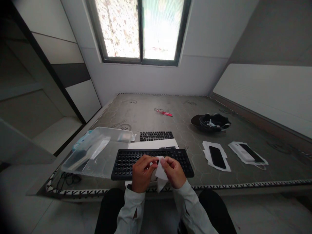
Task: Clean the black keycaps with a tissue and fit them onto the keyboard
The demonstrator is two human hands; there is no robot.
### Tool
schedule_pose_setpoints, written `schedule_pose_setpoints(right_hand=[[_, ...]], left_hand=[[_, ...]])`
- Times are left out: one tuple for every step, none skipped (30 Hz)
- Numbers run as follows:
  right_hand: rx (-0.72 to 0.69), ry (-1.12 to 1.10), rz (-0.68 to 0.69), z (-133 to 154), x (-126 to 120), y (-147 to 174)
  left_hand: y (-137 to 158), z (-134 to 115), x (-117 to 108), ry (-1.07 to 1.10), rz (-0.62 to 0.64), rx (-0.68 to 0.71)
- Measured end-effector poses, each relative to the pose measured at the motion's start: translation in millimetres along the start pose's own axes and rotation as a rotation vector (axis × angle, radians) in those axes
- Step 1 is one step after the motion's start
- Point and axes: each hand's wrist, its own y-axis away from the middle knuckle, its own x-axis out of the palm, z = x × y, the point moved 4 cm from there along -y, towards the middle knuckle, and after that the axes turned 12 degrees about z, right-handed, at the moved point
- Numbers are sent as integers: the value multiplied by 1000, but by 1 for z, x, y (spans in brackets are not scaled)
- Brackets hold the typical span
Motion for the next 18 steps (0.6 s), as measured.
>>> schedule_pose_setpoints(right_hand=[[-5, -5, 7, -1, 0, 0], [-11, -11, 12, -1, 0, 0], [-17, -18, 14, -2, 0, 0], [-21, -26, 13, -2, 0, 0], [-24, -37, 10, -2, 0, 0], [-24, -50, 9, -2, 1, 1], [-23, -63, 10, -2, 2, 1], [-25, -77, 11, -2, 3, 1], [-31, -92, 11, -1, 4, 0], [-39, -104, 12, 0, 4, 0], [-47, -111, 10, 0, 4, 0], [-51, -109, 5, 1, 4, 0], [-53, -96, 0, 2, 3, 0], [-51, -74, -4, 2, 3, 1], [-48, -50, -8, 3, 2, 1], [-45, -26, -9, 3, 1, 1], [-45, -4, -9, 4, 0, 1], [-45, 16, -7, 4, 0, 2]], left_hand=[[0, 0, -1, -4, -3, 6], [0, 1, -1, -9, -7, 15], [0, 1, -1, -16, -12, 24], [0, 1, -1, -26, -18, 32], [1, 0, -1, -39, -22, 36], [1, 0, 0, -51, -26, 36], [1, 0, 0, -62, -32, 34], [1, -1, 1, -70, -38, 33], [1, -2, 2, -74, -41, 33], [2, -2, 3, -76, -39, 34], [2, -2, 4, -76, -33, 35], [2, -2, 5, -77, -21, 31], [2, -2, 5, -78, -5, 23], [2, -1, 6, -77, 9, 9], [2, 0, 6, -75, 22, -6], [2, 1, 6, -73, 35, -23], [2, 2, 6, -69, 50, -38], [1, 3, 6, -66, 65, -52]])
